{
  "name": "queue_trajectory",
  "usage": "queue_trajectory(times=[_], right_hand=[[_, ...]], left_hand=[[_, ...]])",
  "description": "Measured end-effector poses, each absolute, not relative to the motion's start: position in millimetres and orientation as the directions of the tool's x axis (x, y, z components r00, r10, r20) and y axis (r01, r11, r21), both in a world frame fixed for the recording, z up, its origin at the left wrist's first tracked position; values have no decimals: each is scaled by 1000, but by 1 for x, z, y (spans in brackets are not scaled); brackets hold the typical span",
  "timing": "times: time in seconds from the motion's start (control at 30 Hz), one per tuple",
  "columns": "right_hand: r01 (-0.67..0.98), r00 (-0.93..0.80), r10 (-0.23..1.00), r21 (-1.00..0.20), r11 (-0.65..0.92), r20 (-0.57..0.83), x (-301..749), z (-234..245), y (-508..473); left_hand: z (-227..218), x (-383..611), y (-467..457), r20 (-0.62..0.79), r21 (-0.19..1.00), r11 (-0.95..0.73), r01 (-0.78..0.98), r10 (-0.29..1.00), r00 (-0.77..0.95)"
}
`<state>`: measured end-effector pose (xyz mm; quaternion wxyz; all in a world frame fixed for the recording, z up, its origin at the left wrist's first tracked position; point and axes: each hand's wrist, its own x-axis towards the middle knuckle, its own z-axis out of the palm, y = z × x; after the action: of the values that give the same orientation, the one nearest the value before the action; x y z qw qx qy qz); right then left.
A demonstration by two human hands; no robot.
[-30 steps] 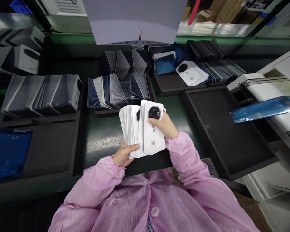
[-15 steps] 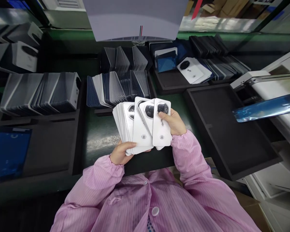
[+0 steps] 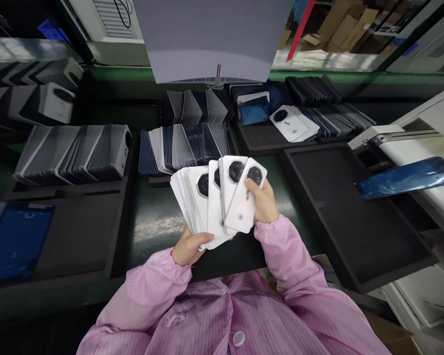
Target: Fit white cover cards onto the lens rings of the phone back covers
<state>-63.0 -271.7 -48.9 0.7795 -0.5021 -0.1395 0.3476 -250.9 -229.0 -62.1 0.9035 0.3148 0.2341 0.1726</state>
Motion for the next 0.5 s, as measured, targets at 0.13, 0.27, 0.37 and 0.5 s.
queue_trajectory(times=[0.13, 0.27, 0.37, 0.5], right_hand=[[-298, 684, 727, -933, 203, -60, -87, -64, -265], [-146, 563, 821, -966, 211, 94, -90, -69, -274], [-10, 459, 844, -949, 316, 277, -92, -74, -286], [50, 103, 823, -829, 557, 559, -101, -87, -295]], left_hand=[[-76, -252, -231, -267, 802, 589, -105, 509, 818], [-83, -263, -225, -149, 919, 394, -27, 411, 900], [-83, -272, -226, -51, 981, 192, -28, 391, 919], [-85, -274, -233, -48, 987, -101, 121, 537, 842]])
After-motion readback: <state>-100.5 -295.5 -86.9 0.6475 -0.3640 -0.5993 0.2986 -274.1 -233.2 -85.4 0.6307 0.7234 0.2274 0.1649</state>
